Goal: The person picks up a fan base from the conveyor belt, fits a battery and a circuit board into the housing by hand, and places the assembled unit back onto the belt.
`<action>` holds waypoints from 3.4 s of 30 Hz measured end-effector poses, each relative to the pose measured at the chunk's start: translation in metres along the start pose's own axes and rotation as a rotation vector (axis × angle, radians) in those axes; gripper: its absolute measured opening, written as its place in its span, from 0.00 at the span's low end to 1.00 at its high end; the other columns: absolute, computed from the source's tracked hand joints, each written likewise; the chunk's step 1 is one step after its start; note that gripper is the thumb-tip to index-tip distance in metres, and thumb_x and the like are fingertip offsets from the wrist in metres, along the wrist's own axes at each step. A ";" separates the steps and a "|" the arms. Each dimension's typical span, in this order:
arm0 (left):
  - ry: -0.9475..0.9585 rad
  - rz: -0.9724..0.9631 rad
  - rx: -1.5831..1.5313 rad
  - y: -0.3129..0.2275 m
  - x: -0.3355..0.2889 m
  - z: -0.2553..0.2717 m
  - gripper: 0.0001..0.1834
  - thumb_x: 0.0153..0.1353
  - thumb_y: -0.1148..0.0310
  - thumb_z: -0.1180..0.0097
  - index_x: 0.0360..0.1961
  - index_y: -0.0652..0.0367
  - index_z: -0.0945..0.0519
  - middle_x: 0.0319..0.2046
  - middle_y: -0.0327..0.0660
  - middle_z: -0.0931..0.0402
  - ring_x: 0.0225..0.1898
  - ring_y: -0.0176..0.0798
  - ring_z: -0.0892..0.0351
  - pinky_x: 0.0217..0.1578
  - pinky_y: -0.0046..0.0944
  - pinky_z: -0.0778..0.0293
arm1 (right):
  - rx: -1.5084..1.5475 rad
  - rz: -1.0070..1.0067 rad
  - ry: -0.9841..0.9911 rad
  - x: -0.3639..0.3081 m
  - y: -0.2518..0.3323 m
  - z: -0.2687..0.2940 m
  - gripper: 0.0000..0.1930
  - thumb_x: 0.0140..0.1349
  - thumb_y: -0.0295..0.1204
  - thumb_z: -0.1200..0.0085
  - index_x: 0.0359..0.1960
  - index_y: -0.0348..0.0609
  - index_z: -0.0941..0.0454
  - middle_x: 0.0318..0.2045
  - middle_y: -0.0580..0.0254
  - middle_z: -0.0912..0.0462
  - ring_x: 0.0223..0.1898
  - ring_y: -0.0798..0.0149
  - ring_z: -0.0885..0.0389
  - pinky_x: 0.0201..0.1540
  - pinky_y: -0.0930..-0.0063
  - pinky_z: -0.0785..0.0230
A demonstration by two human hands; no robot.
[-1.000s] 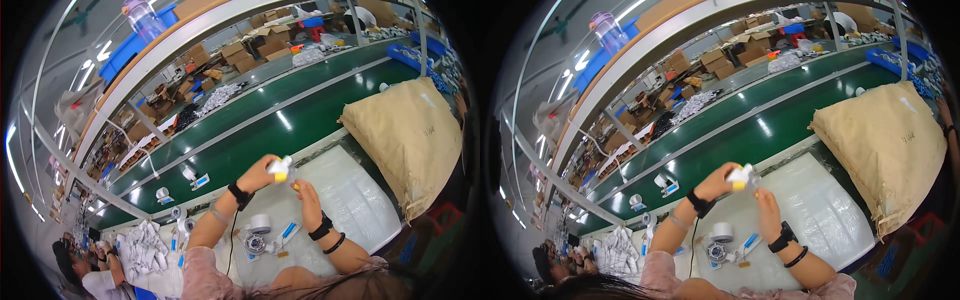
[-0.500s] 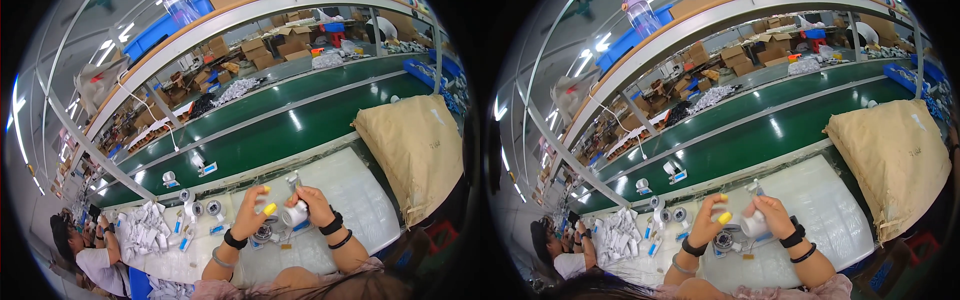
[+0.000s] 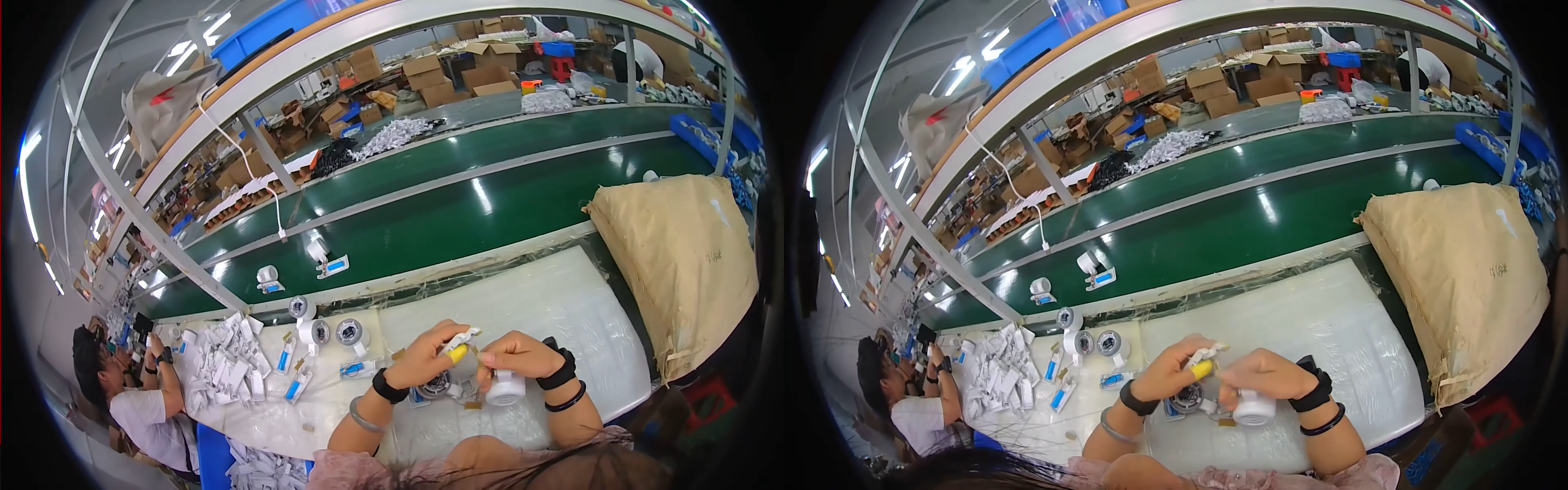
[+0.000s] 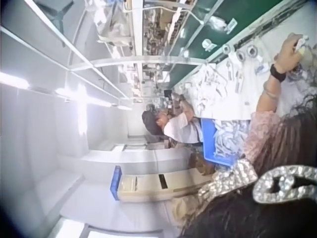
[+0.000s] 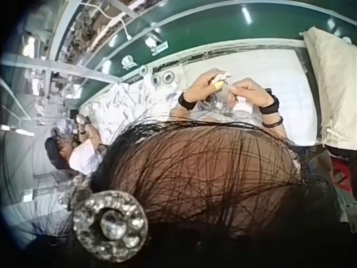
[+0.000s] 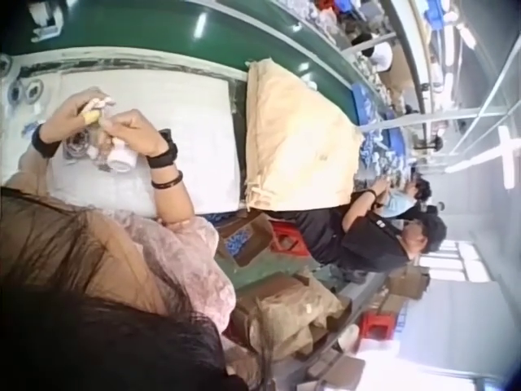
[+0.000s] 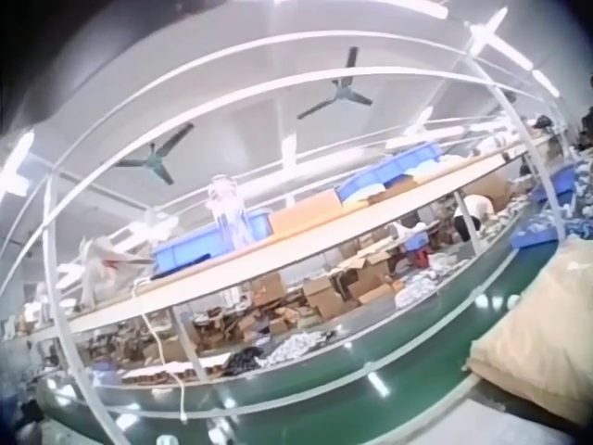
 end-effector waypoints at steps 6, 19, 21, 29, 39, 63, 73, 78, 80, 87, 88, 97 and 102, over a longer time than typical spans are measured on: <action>-0.078 -0.060 0.234 -0.030 -0.018 0.020 0.24 0.56 0.75 0.38 0.56 0.59 0.26 0.42 0.38 0.28 0.43 0.32 0.27 0.42 0.32 0.28 | -0.508 -0.044 -0.209 0.003 -0.007 -0.001 0.16 0.65 0.40 0.45 0.39 0.37 0.18 0.24 0.61 0.16 0.27 0.70 0.20 0.34 0.75 0.29; -0.306 0.215 -0.484 -0.001 -0.004 0.002 0.16 0.71 0.63 0.56 0.54 0.60 0.31 0.31 0.41 0.25 0.25 0.31 0.24 0.23 0.31 0.23 | -0.572 0.495 -0.861 0.011 -0.003 0.002 0.08 0.55 0.20 0.39 0.37 0.37 0.22 0.31 0.59 0.18 0.30 0.71 0.20 0.36 0.79 0.28; -0.309 0.231 -0.504 -0.002 -0.004 -0.001 0.16 0.71 0.64 0.58 0.55 0.60 0.32 0.30 0.41 0.25 0.24 0.32 0.24 0.21 0.31 0.24 | -0.705 0.513 -0.847 0.010 0.003 -0.003 0.08 0.57 0.19 0.41 0.39 0.36 0.22 0.32 0.59 0.18 0.30 0.70 0.19 0.37 0.80 0.27; -0.325 0.178 -0.555 -0.002 -0.019 -0.013 0.17 0.67 0.69 0.58 0.55 0.61 0.34 0.31 0.45 0.27 0.24 0.34 0.25 0.19 0.33 0.24 | -0.871 0.756 -0.761 0.005 0.012 -0.020 0.11 0.50 0.15 0.38 0.36 0.37 0.18 0.31 0.56 0.18 0.33 0.58 0.19 0.36 0.71 0.29; -0.233 0.063 -0.453 -0.012 -0.015 -0.014 0.21 0.60 0.78 0.62 0.56 0.62 0.35 0.34 0.43 0.27 0.28 0.32 0.25 0.23 0.31 0.24 | -0.953 0.867 -0.757 0.006 0.013 -0.023 0.13 0.46 0.16 0.37 0.36 0.40 0.18 0.32 0.58 0.17 0.33 0.56 0.20 0.38 0.66 0.27; -0.255 0.109 -0.230 -0.013 -0.023 -0.021 0.27 0.57 0.74 0.49 0.60 0.67 0.34 0.47 0.49 0.26 0.49 0.41 0.25 0.51 0.39 0.31 | -0.975 0.829 -0.756 0.004 0.008 -0.027 0.13 0.46 0.13 0.38 0.36 0.39 0.18 0.35 0.57 0.22 0.36 0.57 0.22 0.38 0.69 0.28; -0.256 -0.028 -0.082 -0.014 -0.017 -0.025 0.21 0.70 0.67 0.51 0.61 0.63 0.35 0.29 0.34 0.28 0.20 0.23 0.32 0.20 0.25 0.35 | -1.003 0.868 -0.815 0.005 0.015 -0.027 0.15 0.41 0.17 0.34 0.34 0.41 0.18 0.30 0.61 0.22 0.31 0.59 0.22 0.34 0.68 0.30; -0.274 -0.049 -0.089 -0.013 -0.018 -0.025 0.20 0.70 0.67 0.52 0.60 0.63 0.34 0.27 0.34 0.29 0.19 0.23 0.33 0.20 0.25 0.35 | -0.998 0.879 -0.819 0.006 0.014 -0.027 0.15 0.41 0.16 0.35 0.33 0.41 0.18 0.29 0.62 0.22 0.30 0.59 0.22 0.34 0.68 0.31; -0.274 -0.041 -0.072 -0.011 -0.018 -0.025 0.20 0.70 0.67 0.53 0.60 0.63 0.33 0.26 0.33 0.29 0.19 0.23 0.33 0.20 0.25 0.35 | -0.995 0.870 -0.820 0.007 0.013 -0.027 0.14 0.41 0.16 0.35 0.33 0.41 0.18 0.29 0.62 0.22 0.29 0.59 0.23 0.34 0.68 0.31; -0.290 0.080 -0.013 -0.015 -0.018 -0.020 0.16 0.66 0.70 0.54 0.51 0.66 0.27 0.39 0.47 0.24 0.36 0.42 0.22 0.38 0.37 0.27 | -0.985 0.776 -0.810 0.008 0.005 -0.027 0.12 0.46 0.16 0.37 0.34 0.41 0.18 0.31 0.58 0.22 0.33 0.57 0.23 0.37 0.68 0.31; -0.290 0.103 0.006 -0.013 -0.018 -0.019 0.15 0.67 0.68 0.55 0.50 0.65 0.26 0.37 0.45 0.24 0.31 0.38 0.21 0.31 0.34 0.26 | -0.982 0.778 -0.812 0.008 0.006 -0.024 0.12 0.46 0.16 0.37 0.34 0.41 0.18 0.31 0.58 0.22 0.33 0.57 0.23 0.37 0.68 0.31; -0.305 0.196 -0.391 0.017 0.052 0.065 0.22 0.69 0.51 0.55 0.47 0.61 0.26 0.27 0.41 0.25 0.20 0.32 0.24 0.15 0.32 0.26 | -0.830 0.712 -0.926 0.000 0.015 0.001 0.07 0.59 0.17 0.45 0.40 0.35 0.23 0.34 0.56 0.22 0.30 0.65 0.20 0.36 0.74 0.29; -0.548 0.280 -0.394 0.076 0.105 0.121 0.19 0.69 0.55 0.56 0.41 0.64 0.27 0.27 0.43 0.23 0.20 0.35 0.23 0.19 0.38 0.22 | -0.796 0.650 -0.896 0.004 0.010 0.008 0.08 0.62 0.17 0.48 0.42 0.34 0.24 0.38 0.55 0.22 0.28 0.69 0.19 0.33 0.78 0.30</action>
Point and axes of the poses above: each hand's wrist, its own x-axis towards the middle knuckle, its own z-axis out of the back of the hand, y = z × x, the point moved 4 cm from there along x, towards the middle knuckle
